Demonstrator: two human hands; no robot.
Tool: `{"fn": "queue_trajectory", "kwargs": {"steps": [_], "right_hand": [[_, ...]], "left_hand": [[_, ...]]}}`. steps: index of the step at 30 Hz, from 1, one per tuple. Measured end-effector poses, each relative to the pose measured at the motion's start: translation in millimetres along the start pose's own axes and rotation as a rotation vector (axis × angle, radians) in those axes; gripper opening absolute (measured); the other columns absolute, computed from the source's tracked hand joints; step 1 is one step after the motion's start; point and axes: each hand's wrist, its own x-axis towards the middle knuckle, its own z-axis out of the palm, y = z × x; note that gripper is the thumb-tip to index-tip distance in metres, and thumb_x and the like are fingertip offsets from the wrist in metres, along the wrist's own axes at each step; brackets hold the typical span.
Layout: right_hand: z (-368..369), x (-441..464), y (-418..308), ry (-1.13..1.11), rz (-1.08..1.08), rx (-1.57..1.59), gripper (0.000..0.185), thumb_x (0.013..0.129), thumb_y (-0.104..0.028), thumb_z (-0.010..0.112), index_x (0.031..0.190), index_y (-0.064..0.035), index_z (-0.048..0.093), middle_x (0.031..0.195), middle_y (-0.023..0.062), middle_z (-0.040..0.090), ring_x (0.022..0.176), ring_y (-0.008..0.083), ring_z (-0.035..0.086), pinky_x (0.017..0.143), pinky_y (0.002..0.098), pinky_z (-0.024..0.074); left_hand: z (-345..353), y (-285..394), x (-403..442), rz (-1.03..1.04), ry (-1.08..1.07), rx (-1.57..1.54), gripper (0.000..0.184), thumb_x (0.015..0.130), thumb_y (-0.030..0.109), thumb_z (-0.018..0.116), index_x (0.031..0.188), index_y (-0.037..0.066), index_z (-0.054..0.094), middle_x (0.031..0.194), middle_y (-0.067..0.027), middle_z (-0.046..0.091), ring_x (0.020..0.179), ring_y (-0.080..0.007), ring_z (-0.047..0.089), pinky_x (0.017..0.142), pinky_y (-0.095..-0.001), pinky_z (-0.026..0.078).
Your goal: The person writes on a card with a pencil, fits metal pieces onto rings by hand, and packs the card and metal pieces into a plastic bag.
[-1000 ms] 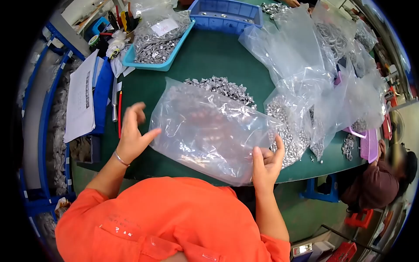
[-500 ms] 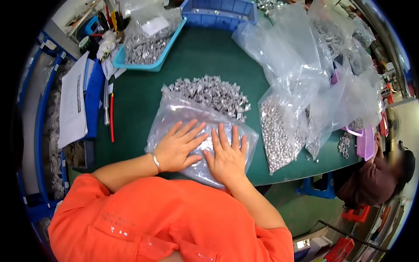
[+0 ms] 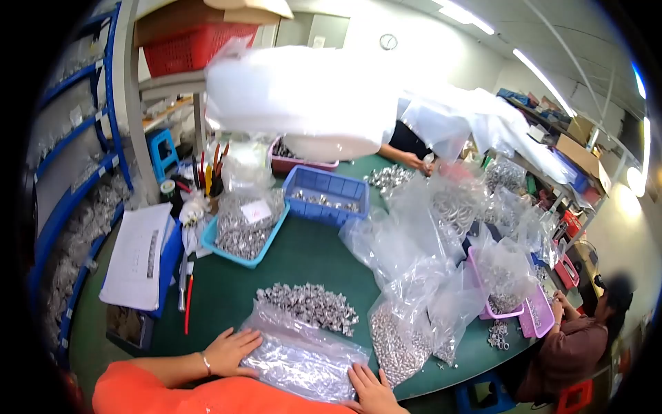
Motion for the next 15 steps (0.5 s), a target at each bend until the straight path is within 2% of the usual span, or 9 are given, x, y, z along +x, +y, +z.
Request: {"fn": "queue_trajectory", "kwargs": {"steps": [1, 3, 4, 7, 8, 9, 11, 12, 15], "right_hand": [[-0.6, -5.2, 5.6, -0.151, -0.076, 0.101, 0.071, 0.077, -0.049, 0.054, 0.134, -0.0106, 0.034, 0.140, 0.0133, 0.029, 0.129, 0.0293, 0.028, 0.101, 0.0520, 0.0212], [-17.2, -4.2, -3.0, -0.181, -0.096, 0.039, 0.069, 0.078, -0.046, 0.053, 0.134, -0.0120, 0.034, 0.141, 0.0119, 0.027, 0.130, 0.0283, 0.026, 0.102, 0.0518, 0.0208], [-23.3, -2.4, -4.6, -0.235, -0.116, -0.023, 0.066, 0.079, -0.043, 0.053, 0.134, -0.0133, 0.033, 0.142, 0.0105, 0.025, 0.131, 0.0274, 0.025, 0.102, 0.0516, 0.0204], [-19.9, 3.6, -10.8, -0.184, -0.306, -0.112, 0.052, 0.081, -0.031, 0.054, 0.129, -0.0153, 0.042, 0.138, 0.0086, 0.034, 0.130, 0.0264, 0.028, 0.102, 0.0503, 0.0210], [5.0, -1.4, 1.1, -0.152, -0.326, 0.109, 0.038, 0.084, -0.027, 0.045, 0.121, -0.0179, 0.049, 0.140, 0.0088, 0.032, 0.131, 0.0298, 0.026, 0.102, 0.0575, 0.0168], [2.7, 0.3, 0.1, -0.152, -0.333, 0.105, 0.038, 0.084, -0.027, 0.045, 0.121, -0.0179, 0.049, 0.140, 0.0088, 0.032, 0.131, 0.0298, 0.026, 0.102, 0.0575, 0.0168], [-2.4, 2.7, -5.8, 0.040, -0.410, 0.323, 0.023, 0.080, -0.020, 0.055, 0.100, -0.0112, 0.060, 0.120, 0.0072, 0.054, 0.118, 0.0255, 0.045, 0.102, 0.0497, 0.0228], [-16.0, 8.2, -2.1, -0.067, -0.423, 0.316, 0.038, 0.079, -0.015, 0.055, 0.117, -0.0153, 0.054, 0.129, 0.0059, 0.048, 0.124, 0.0267, 0.039, 0.100, 0.0486, 0.0259], [-32.7, 25.1, 3.1, 0.192, -0.404, 0.594, 0.026, 0.078, -0.006, 0.054, 0.102, -0.0122, 0.061, 0.117, 0.0074, 0.057, 0.114, 0.0285, 0.050, 0.097, 0.0467, 0.0308]], "left_hand": [[-1.4, -5.6, -2.6, 0.008, 0.011, 0.024, 0.076, 0.077, 0.054, 0.055, 0.132, 0.006, 0.036, 0.139, -0.0134, 0.032, 0.126, -0.0297, 0.034, 0.101, -0.0485, 0.027], [-1.8, -10.7, -7.9, 0.083, -0.072, 0.051, 0.083, 0.073, 0.058, 0.057, 0.133, 0.007, 0.033, 0.142, -0.0131, 0.026, 0.130, -0.0289, 0.027, 0.102, -0.0487, 0.025], [-1.6, -10.6, -6.9, 0.131, 0.046, 0.030, 0.072, 0.073, 0.052, 0.060, 0.128, 0.008, 0.042, 0.133, -0.0131, 0.040, 0.121, -0.0283, 0.041, 0.099, -0.0495, 0.028], [7.9, -19.7, -0.2, 0.232, 0.072, -0.071, 0.058, 0.074, 0.043, 0.064, 0.119, 0.009, 0.050, 0.119, -0.0102, 0.053, 0.110, -0.0235, 0.051, 0.097, -0.0488, 0.031], [4.6, -17.1, -0.7, 0.281, 0.163, -0.050, 0.042, 0.075, 0.035, 0.066, 0.106, 0.010, 0.058, 0.107, -0.0066, 0.060, 0.098, -0.0201, 0.057, 0.094, -0.0460, 0.034], [-4.6, -10.6, -0.3, 0.274, 0.168, -0.048, 0.042, 0.075, 0.035, 0.066, 0.106, 0.010, 0.058, 0.107, -0.0066, 0.060, 0.098, -0.0201, 0.057, 0.094, -0.0460, 0.034], [-29.2, 3.8, 1.2, 0.307, 0.309, -0.087, 0.037, 0.075, 0.036, 0.065, 0.101, 0.010, 0.060, 0.108, -0.0066, 0.059, 0.097, -0.0200, 0.056, 0.095, -0.0436, 0.035], [-35.9, 6.3, 4.8, 0.304, 0.308, -0.086, 0.037, 0.075, 0.036, 0.065, 0.101, 0.010, 0.060, 0.108, -0.0066, 0.059, 0.097, -0.0200, 0.056, 0.095, -0.0436, 0.035], [-37.9, 8.2, 12.7, 0.380, 0.313, 0.021, 0.026, 0.075, 0.028, 0.066, 0.094, 0.011, 0.062, 0.101, -0.0044, 0.062, 0.092, -0.0198, 0.058, 0.095, -0.0434, 0.036]]}}
